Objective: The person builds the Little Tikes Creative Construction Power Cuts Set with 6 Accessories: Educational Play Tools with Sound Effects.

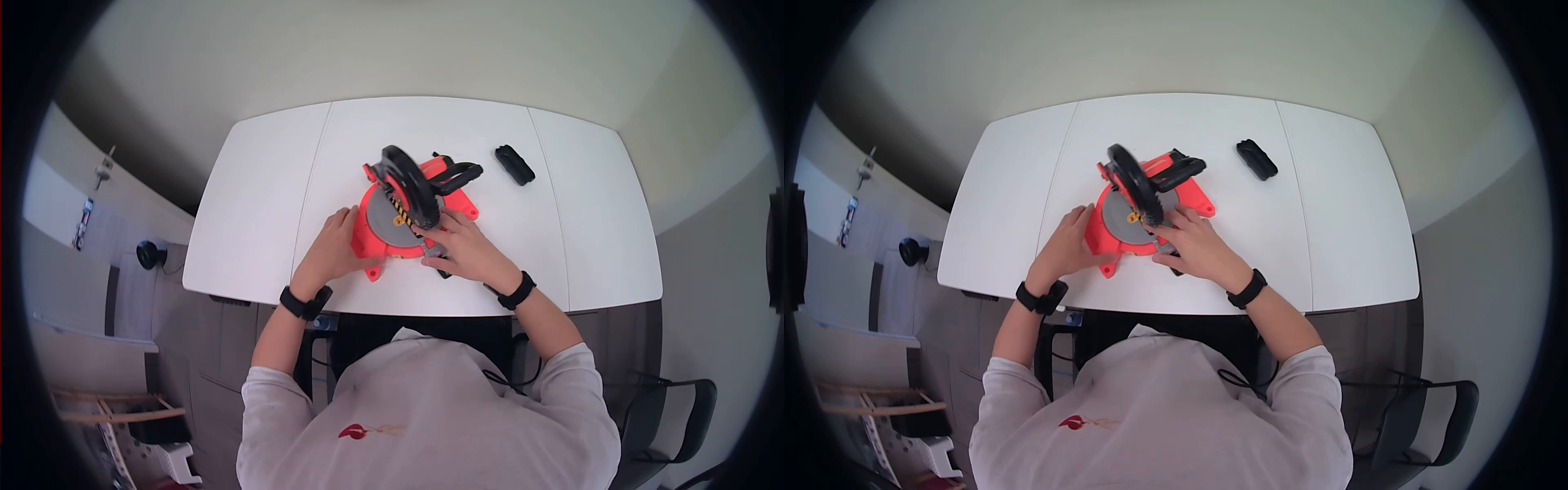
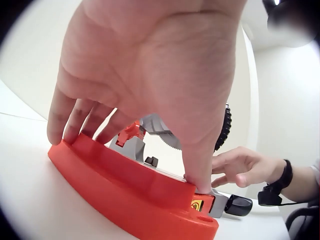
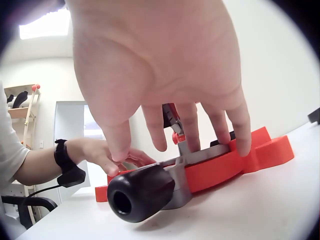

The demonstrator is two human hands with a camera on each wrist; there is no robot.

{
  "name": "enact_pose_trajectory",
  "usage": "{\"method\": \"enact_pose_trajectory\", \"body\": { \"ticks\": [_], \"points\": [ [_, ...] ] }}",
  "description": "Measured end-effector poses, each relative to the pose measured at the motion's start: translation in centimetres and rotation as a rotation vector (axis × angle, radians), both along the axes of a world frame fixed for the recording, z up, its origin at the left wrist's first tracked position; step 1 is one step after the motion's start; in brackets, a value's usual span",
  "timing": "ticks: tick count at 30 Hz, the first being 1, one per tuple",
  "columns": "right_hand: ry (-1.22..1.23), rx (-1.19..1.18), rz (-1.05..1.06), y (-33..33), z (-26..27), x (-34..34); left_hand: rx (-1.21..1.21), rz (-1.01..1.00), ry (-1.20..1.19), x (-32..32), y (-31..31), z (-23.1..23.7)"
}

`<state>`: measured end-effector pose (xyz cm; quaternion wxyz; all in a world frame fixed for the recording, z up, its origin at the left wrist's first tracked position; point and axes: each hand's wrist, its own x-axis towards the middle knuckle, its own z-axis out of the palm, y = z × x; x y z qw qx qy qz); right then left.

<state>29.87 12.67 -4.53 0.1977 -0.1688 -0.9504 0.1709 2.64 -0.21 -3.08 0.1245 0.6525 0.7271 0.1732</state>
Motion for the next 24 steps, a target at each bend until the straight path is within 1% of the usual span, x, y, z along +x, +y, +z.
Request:
{"method": "enact_pose_trajectory", "body": {
  "ticks": [3, 4, 6, 9, 12, 16, 19, 22, 24],
  "points": [
    [0.051, -0.308, 0.092, 4.5, 0.6, 0.8, -0.012, -0.016, -0.043, 0.3, 0.1, 0.9],
    [0.133, -0.461, 0.038, 6.1, 0.6, 0.9, -0.021, -0.019, -0.032, 0.2, 0.3, 0.9],
    [0.042, -0.307, -0.227, 10.1, 0.3, 0.3, -0.04, -0.018, -0.011, 0.1, 0.4, 0.8],
    [0.038, -0.084, -0.303, 14.9, -1.1, -1.6, -0.084, -0.002, -0.001, 0.3, 0.6, 1.4],
    [0.059, 0.07, -0.221, 17.5, -3.5, -4.3, -0.007, -0.029, -0.008, -0.2, 0.4, 0.3],
    [-0.099, 0.096, -0.205, 18.0, -4.0, -6.2, -0.02, -0.008, -0.027, -0.1, 0.2, 0.5],
    [-0.139, 0.164, -0.225, 17.3, -4.1, -6.4, -0.078, 0.019, -0.054, 0.1, 0.2, 1.2],
    [-0.217, 0.143, -0.23, 18.6, -4.4, -5.6, -0.067, 0.005, -0.01, -0.2, -0.1, 0.7],
    [-0.113, 0.0, -0.205, 20.2, -5.3, -3.9, -0.019, 0.005, -0.041, -0.2, -0.5, 0.9]
  ]
}}
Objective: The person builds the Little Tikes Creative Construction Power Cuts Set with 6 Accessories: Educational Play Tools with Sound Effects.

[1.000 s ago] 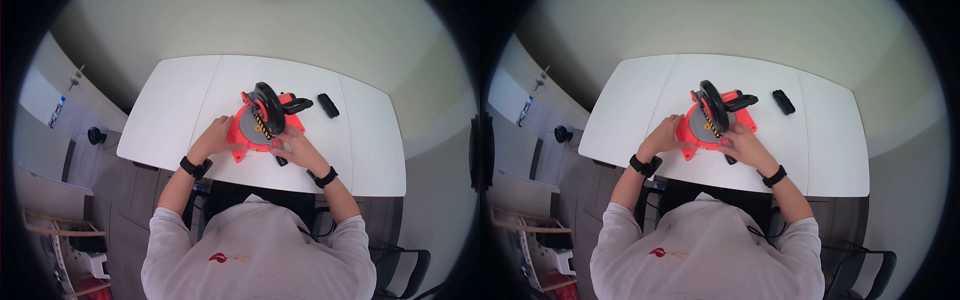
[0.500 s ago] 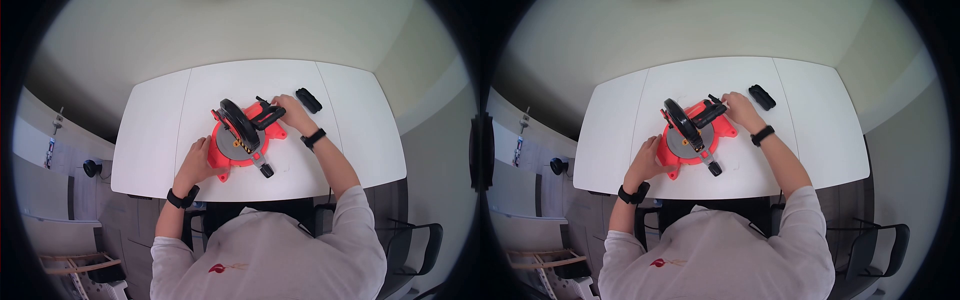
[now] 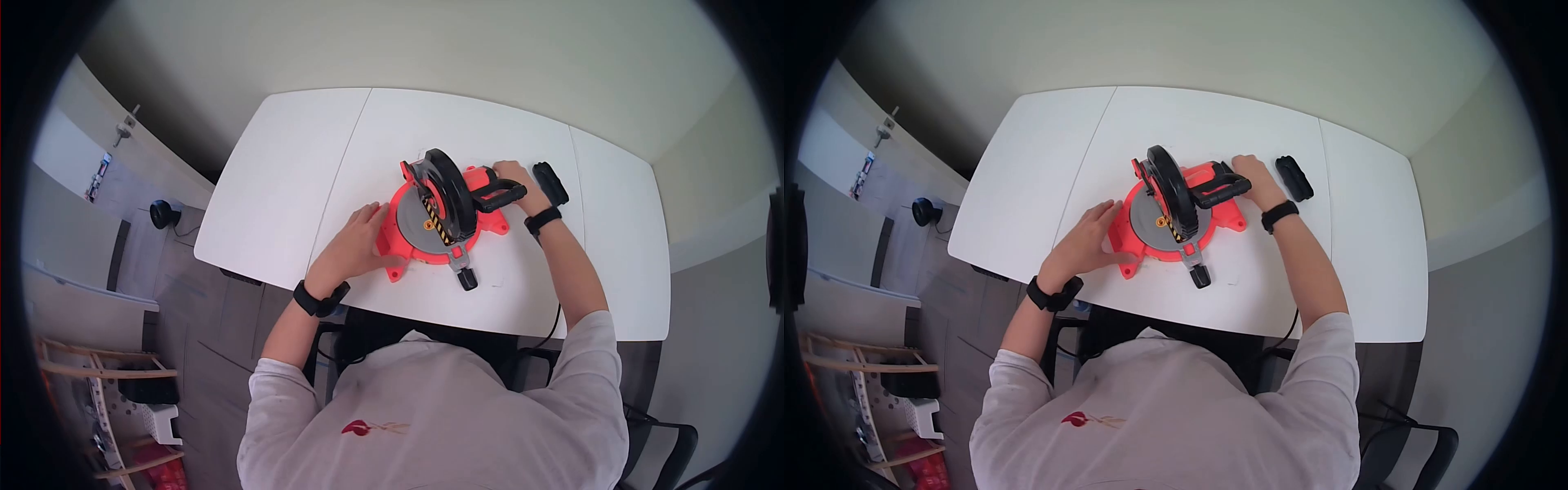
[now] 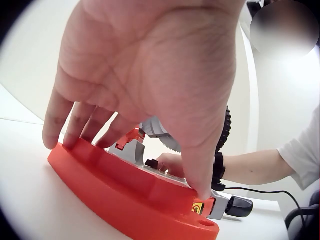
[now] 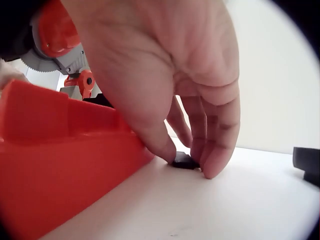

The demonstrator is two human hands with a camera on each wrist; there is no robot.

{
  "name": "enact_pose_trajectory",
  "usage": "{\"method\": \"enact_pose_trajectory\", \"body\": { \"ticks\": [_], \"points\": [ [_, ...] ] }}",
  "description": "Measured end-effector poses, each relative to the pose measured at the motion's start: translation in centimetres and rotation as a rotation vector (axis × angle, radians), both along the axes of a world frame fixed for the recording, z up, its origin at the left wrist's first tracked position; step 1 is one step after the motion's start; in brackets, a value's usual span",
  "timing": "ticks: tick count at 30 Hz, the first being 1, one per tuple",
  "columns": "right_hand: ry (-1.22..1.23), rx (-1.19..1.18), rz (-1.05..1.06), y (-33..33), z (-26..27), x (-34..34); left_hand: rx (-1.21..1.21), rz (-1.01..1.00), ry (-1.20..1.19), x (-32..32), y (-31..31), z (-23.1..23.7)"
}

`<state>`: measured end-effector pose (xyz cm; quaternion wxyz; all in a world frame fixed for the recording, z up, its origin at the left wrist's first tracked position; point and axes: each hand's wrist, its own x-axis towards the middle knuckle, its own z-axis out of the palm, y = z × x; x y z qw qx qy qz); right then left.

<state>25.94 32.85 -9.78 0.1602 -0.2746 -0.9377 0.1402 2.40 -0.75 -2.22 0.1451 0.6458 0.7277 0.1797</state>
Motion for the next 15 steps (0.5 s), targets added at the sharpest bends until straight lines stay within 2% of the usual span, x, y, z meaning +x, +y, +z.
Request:
{"method": "enact_pose_trajectory", "body": {
  "ticks": [1, 4, 8, 10, 11, 15],
  "points": [
    [0.059, -0.069, 0.007, 0.4, -0.1, 0.8, 0.022, -0.001, -0.015, 0.1, -0.3, 0.1],
    [-0.085, -0.004, -0.048, -0.1, 0.7, 3.2, 0.117, -0.029, -0.05, 0.6, -1.0, 0.9],
    [0.135, -0.195, -0.122, -6.7, 6.9, 6.5, 0.217, -0.189, -0.182, 2.3, -1.9, 2.7],
    [0.251, -0.22, -0.034, -10.7, 8.8, 8.7, 0.236, -0.29, -0.253, 3.4, -2.2, 3.5],
    [0.26, -0.285, -0.049, -13.1, 9.8, 9.4, 0.24, -0.318, -0.287, 4.1, -2.3, 3.9],
    [0.355, -0.611, 0.137, -20.9, 12.3, 9.7, 0.305, -0.415, -0.398, 7.8, -2.3, 5.0]
  ]
}}
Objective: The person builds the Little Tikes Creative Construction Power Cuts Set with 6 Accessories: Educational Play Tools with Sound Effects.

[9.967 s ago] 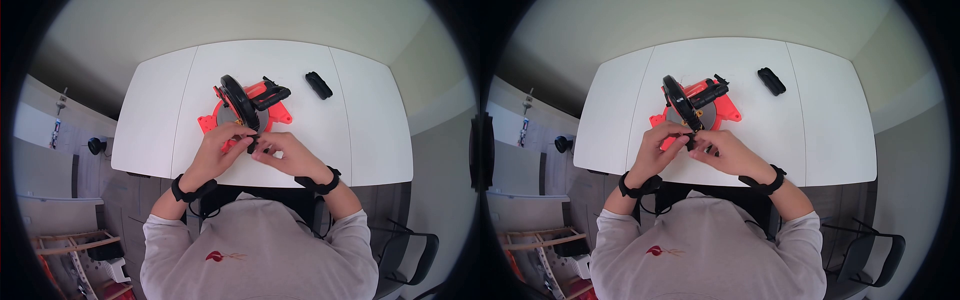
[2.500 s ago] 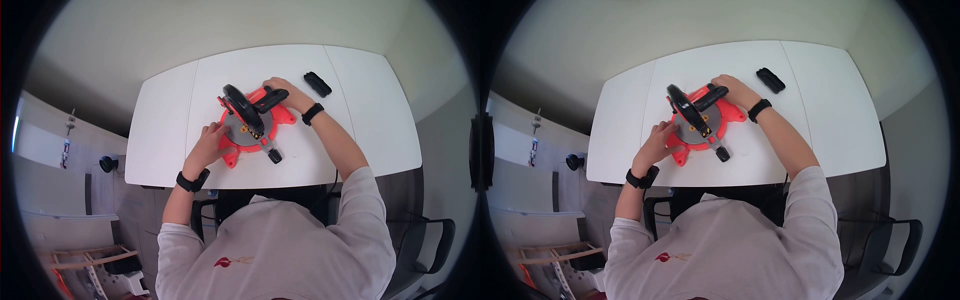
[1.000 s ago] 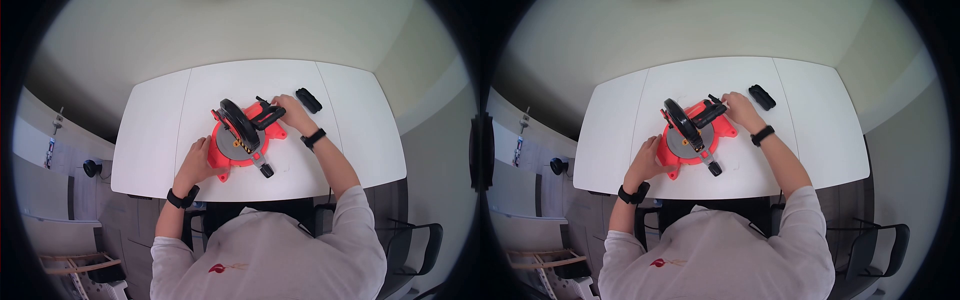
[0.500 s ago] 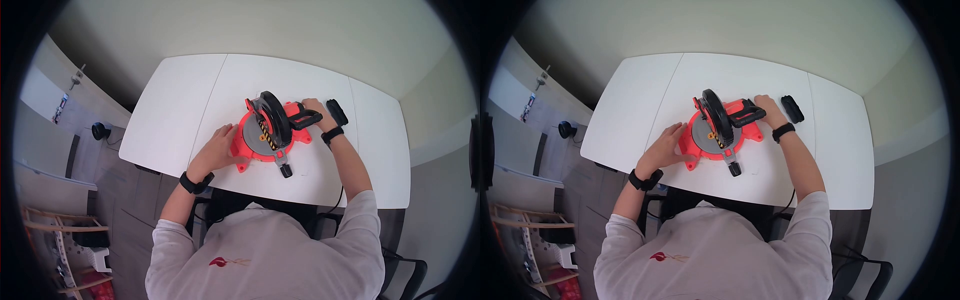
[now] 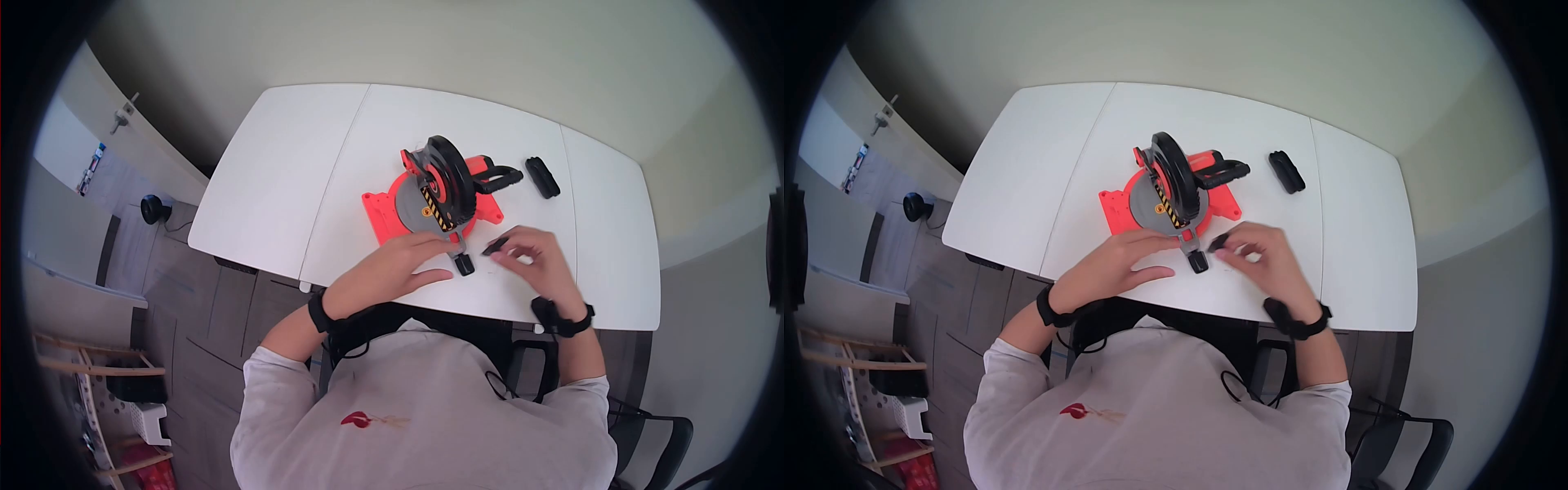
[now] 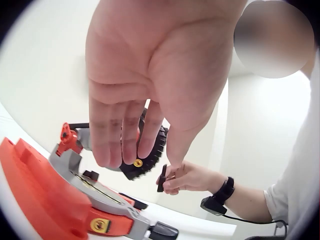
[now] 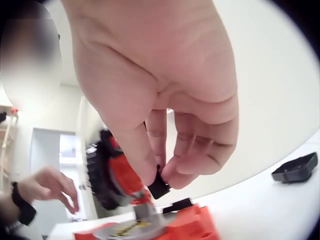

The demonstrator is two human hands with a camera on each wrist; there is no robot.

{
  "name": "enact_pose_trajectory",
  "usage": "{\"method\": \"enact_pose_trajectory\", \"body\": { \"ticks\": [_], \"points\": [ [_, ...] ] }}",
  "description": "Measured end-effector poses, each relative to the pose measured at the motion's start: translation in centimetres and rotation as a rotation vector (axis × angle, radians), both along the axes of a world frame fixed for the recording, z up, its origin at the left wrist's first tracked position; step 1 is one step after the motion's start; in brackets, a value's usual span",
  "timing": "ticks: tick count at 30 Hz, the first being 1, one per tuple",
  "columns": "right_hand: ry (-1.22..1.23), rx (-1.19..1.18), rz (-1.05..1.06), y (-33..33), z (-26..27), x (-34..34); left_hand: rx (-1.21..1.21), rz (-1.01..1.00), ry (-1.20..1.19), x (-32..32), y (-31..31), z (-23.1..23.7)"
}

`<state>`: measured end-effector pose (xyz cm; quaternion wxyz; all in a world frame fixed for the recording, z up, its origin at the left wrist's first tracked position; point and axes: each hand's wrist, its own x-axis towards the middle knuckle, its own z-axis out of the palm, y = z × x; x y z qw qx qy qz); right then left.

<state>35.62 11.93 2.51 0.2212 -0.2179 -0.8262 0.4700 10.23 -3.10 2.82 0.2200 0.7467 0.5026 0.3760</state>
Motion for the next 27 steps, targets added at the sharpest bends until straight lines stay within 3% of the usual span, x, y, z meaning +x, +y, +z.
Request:
{"method": "enact_pose_trajectory", "body": {
  "ticks": [6, 9, 13, 16, 18, 22, 27],
  "points": [
    [0.182, -0.234, 0.043, -4.0, -1.6, -2.8, 0.008, 0.085, -0.058, 1.1, -0.6, -0.4],
    [0.141, -0.255, 0.039, -4.7, -2.3, -4.0, -0.019, 0.129, -0.103, 0.4, -1.5, -0.2],
    [0.117, -0.124, 0.049, -4.5, -0.6, -4.3, -0.105, 0.205, -0.073, -3.4, -1.8, -0.8],
    [0.138, -0.136, -0.01, -2.8, -0.7, -2.7, 0.041, 0.406, 0.081, -8.0, 0.2, -2.4],
    [0.157, -0.11, -0.042, -1.8, -1.1, -1.9, 0.049, 0.438, 0.201, -10.6, 2.0, -3.8],
    [0.089, 0.071, -0.145, -0.6, -1.2, -1.0, 0.029, 0.435, 0.255, -11.4, 4.2, -5.6],
    [0.107, 0.085, -0.271, 2.1, -2.8, 1.3, 0.063, 0.434, 0.312, -11.5, 5.2, -6.6]
  ]
}}
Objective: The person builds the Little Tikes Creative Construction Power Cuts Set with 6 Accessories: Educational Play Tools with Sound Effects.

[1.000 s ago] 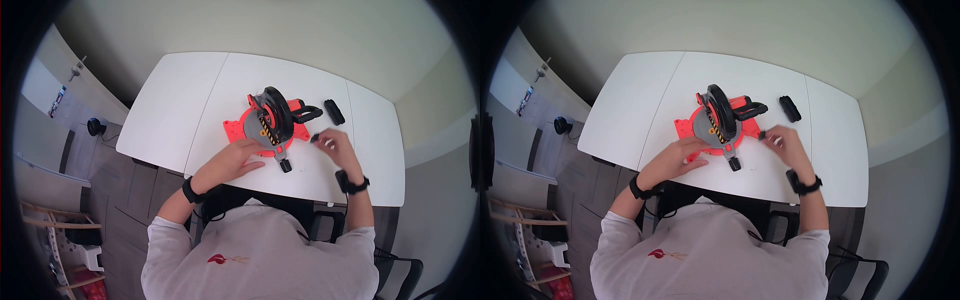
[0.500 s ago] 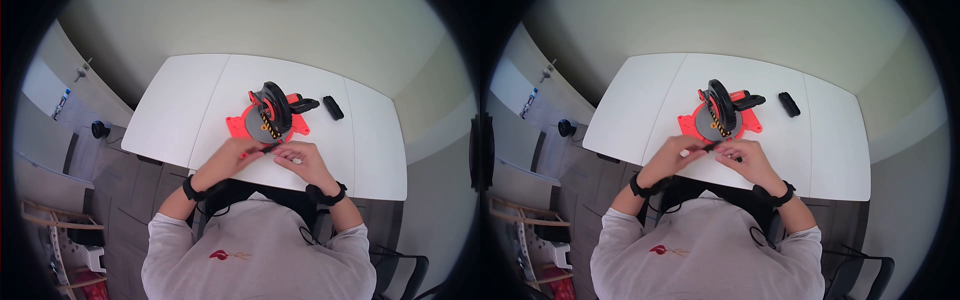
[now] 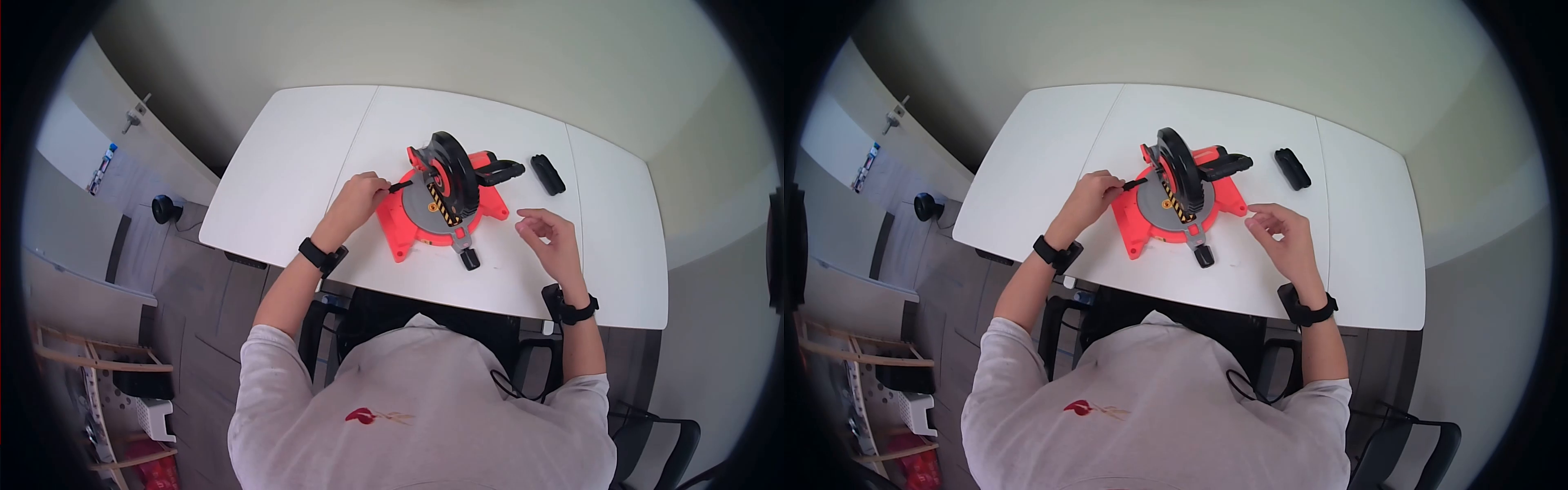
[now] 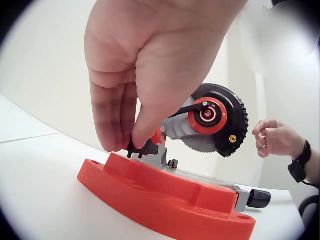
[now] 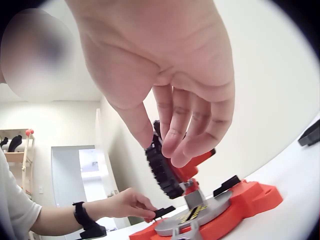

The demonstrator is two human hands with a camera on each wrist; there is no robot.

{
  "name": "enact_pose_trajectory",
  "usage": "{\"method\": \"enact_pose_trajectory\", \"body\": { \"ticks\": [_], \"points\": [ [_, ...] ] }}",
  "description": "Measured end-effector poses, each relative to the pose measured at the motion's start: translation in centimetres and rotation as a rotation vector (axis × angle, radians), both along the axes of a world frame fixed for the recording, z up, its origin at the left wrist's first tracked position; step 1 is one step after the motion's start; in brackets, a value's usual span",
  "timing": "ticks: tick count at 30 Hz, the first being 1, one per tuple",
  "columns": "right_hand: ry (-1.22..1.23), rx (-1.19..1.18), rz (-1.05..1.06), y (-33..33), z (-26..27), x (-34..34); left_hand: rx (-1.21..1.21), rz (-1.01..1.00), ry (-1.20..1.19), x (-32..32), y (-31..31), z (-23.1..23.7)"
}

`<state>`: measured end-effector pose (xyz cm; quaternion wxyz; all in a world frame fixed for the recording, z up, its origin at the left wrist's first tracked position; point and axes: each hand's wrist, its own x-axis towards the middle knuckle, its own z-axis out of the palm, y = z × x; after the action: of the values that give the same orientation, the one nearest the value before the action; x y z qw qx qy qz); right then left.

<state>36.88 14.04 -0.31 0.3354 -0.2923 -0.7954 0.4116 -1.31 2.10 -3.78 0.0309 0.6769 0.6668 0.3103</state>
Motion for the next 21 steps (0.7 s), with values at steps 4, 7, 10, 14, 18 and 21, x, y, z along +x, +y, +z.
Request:
{"method": "enact_pose_trajectory", "body": {
  "ticks": [4, 7, 10, 14, 18, 21],
  "points": [
    [0.02, -0.025, -0.018, 0.2, -0.1, 0.9, 0.0, -0.013, -0.003, 0.1, 0.5, 0.0],
    [0.015, 0.007, -0.033, 0.0, -0.1, 1.0, -0.009, -0.012, 0.021, 0.4, 0.7, 0.5],
    [0.02, -0.011, -0.015, -0.2, 0.0, 0.9, -0.089, 0.002, 0.037, 0.7, 0.3, 1.4],
    [0.02, -0.024, 0.006, -0.1, -0.7, 0.8, -0.048, -0.015, 0.015, 0.7, -0.2, 1.2],
    [0.008, -0.015, 0.02, -0.5, -0.5, 0.5, -0.06, -0.007, 0.018, 0.7, 0.2, 1.1],
    [0.006, -0.002, 0.022, -0.6, -0.6, 0.6, -0.078, -0.02, 0.021, 0.6, 0.4, 1.2]
  ]
}}
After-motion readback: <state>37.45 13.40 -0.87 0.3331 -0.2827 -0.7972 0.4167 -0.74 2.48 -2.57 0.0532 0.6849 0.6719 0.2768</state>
